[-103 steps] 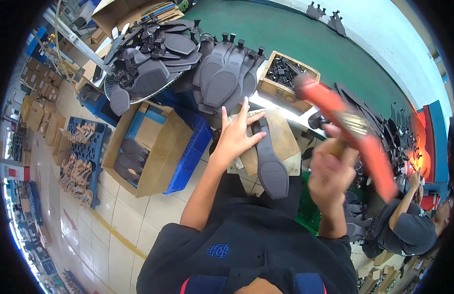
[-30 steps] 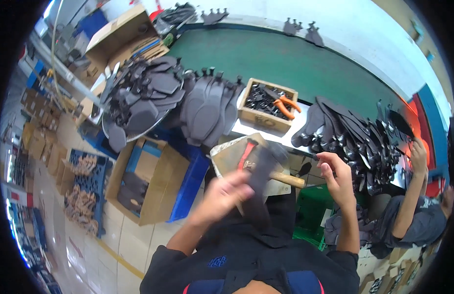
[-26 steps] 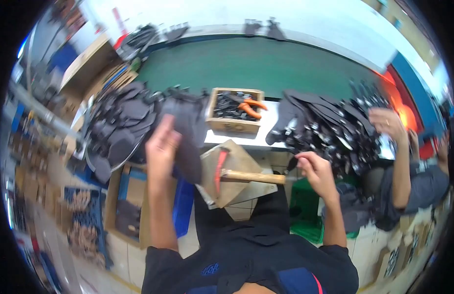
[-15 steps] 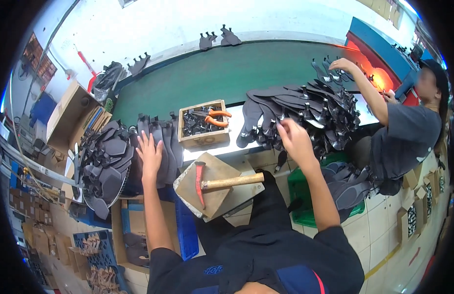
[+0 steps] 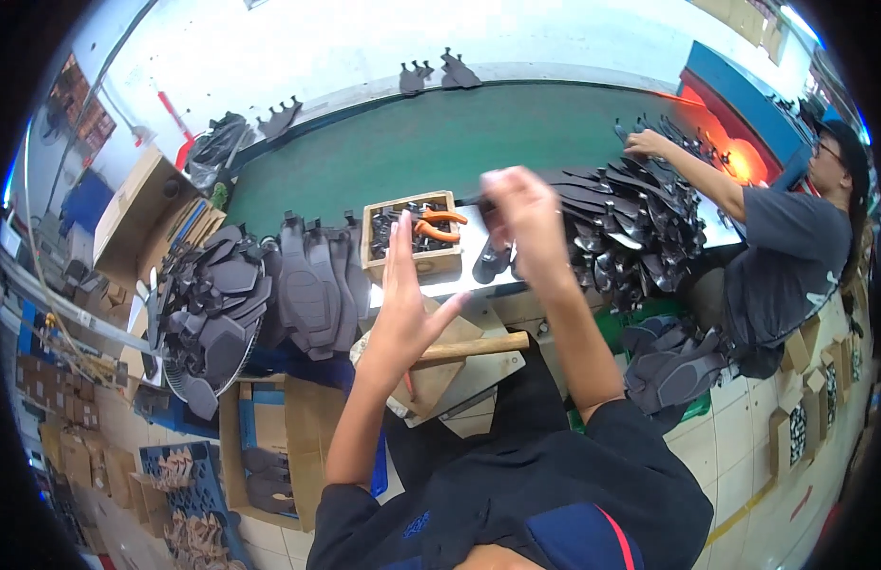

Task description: Assembling shoe components by hammering and using pliers to secure straps to the sole.

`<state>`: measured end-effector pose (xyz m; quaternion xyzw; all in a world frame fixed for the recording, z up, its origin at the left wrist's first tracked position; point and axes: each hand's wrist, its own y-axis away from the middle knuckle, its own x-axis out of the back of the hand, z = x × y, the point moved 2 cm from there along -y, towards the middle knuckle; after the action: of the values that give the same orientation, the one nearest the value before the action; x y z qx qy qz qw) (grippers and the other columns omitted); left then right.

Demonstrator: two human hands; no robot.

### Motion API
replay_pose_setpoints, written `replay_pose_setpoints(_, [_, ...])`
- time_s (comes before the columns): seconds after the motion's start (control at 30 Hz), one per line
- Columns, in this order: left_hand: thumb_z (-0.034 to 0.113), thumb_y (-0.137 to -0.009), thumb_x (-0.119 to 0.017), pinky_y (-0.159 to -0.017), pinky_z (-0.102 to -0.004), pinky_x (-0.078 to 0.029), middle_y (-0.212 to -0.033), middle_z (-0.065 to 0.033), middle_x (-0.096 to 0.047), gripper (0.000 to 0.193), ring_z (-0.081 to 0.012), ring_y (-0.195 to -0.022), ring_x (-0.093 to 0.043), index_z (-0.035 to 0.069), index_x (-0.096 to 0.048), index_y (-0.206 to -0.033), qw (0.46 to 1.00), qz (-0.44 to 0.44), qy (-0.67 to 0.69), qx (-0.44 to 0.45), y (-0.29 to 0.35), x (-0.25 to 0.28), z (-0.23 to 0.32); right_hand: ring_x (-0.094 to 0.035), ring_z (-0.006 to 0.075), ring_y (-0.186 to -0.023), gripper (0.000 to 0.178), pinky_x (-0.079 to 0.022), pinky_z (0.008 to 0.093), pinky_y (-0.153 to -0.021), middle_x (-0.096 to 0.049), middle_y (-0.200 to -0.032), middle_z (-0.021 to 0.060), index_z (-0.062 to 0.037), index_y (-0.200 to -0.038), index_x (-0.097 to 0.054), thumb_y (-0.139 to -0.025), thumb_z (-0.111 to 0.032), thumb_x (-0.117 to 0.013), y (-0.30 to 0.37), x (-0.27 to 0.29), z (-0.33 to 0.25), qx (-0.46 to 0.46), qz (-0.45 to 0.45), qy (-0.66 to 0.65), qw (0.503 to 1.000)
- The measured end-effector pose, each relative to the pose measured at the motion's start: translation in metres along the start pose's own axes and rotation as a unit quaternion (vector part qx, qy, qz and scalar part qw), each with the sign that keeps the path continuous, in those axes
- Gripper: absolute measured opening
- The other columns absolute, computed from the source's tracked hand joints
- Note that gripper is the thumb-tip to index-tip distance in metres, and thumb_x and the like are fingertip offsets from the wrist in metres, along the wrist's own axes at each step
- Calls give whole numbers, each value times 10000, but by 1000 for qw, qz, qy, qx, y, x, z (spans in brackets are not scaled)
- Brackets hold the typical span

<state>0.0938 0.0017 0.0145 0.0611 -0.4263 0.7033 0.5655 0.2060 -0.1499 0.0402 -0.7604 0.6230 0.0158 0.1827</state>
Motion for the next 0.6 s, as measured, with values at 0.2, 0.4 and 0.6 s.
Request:
replay_pose_setpoints(0.2, [16,-885,-721,-787,-284,-549,-1043,-85,-715,535,-125,-944,-675,-22,-494,-1368,970,-3,225,91,48,30,8,-688,142,-813,647,-540,280,-766,-722,-987,112,-7,-1392,-494,-1018,-534,-476,48,-8,-10,128,-266,71,953])
replay_pose_setpoints(0.4, [94,-958,-657,-713,-287,-598,-1219,-155,-569,441,-202,-832,-683,-4,-478,-1349,894,178,393,119,76,50,39,-648,377,-1047,719,-567,477,-732,-579,-1282,251,-28,-1379,-454,-830,-385,-752,107,18,98,117,-405,556,716])
replay_pose_setpoints(0.6, [243,-1034,-556,-769,-328,-565,-1253,-146,-547,357,-226,-913,-661,31,-520,-1320,872,144,376,278,75,12,-11,-656,382,-672,154,-524,449,-593,-643,-712,179,-49,-929,-604,-802,-101,-674,129,131,114,56,-267,548,791])
